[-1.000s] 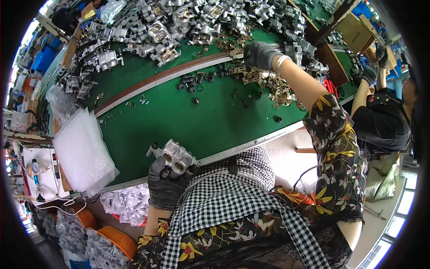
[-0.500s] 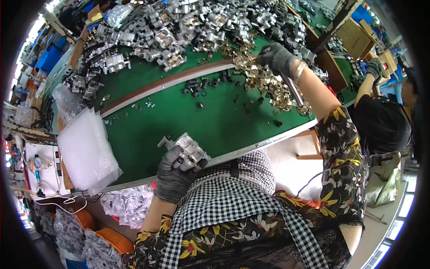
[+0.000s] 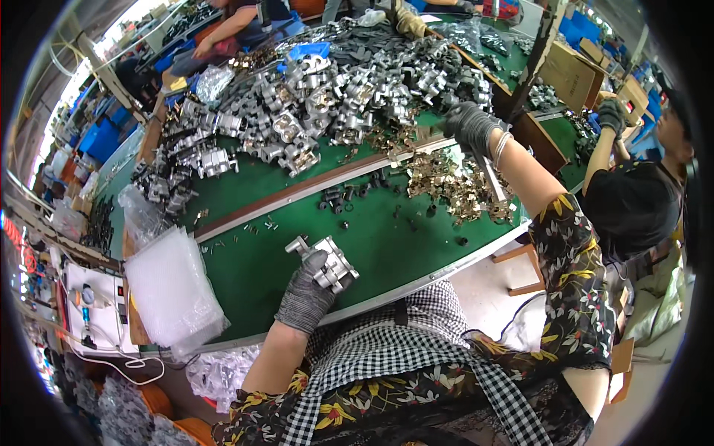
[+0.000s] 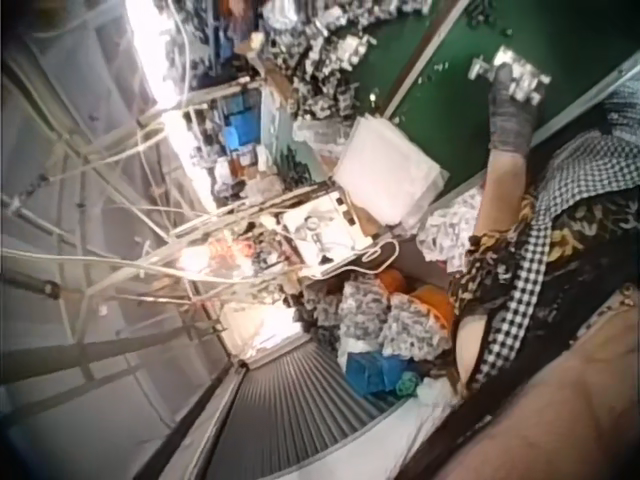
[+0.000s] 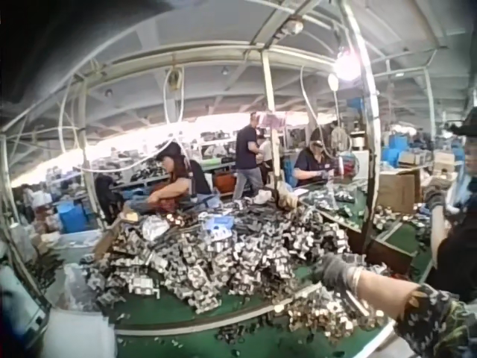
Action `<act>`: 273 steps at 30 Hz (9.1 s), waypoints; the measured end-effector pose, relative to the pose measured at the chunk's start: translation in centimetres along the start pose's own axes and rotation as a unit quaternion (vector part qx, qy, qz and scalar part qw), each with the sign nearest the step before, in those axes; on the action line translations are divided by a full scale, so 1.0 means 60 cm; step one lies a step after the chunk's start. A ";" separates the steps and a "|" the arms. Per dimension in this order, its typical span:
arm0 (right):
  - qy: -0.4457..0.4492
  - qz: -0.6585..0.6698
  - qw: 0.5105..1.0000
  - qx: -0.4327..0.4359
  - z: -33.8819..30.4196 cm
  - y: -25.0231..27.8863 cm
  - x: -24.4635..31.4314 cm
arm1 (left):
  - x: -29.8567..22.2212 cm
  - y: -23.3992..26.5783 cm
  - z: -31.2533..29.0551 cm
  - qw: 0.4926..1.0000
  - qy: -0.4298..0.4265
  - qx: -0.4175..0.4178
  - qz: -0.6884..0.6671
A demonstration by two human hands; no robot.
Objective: Assembling small metal and plastic parts for industrial components at a factory workbench.
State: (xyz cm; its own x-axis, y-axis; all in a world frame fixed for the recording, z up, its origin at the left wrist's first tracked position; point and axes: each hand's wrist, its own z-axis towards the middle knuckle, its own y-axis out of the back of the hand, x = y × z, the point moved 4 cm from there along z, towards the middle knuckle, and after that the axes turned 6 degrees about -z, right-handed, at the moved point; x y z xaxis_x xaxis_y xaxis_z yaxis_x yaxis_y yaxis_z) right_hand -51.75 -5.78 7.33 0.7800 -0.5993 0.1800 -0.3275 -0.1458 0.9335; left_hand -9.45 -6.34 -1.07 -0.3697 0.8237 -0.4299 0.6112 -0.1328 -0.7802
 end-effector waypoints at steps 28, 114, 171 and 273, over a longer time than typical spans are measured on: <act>-0.019 0.326 0.936 -0.131 -0.136 0.033 -0.013 | 0.011 0.005 0.092 0.991 0.016 0.018 0.132; 0.012 0.738 0.626 -0.250 -0.346 -0.068 0.004 | -0.098 -0.558 0.249 0.057 -0.712 0.252 0.653; 0.167 0.483 0.859 -0.032 -0.337 -0.101 0.186 | 0.064 -0.127 0.005 0.925 0.274 0.233 -0.121; 0.595 0.097 0.786 0.137 -0.309 -0.284 0.463 | 0.052 0.114 -0.165 0.981 -0.142 -0.126 0.030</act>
State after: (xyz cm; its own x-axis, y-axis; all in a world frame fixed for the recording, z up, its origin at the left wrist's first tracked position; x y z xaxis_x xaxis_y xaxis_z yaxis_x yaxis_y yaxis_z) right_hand -14.63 -5.37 2.19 0.5950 0.5054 0.6250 -0.4765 -0.4044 0.7806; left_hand 0.49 0.78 -3.23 -0.4862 0.6264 -0.6093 0.7781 -0.0070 -0.6281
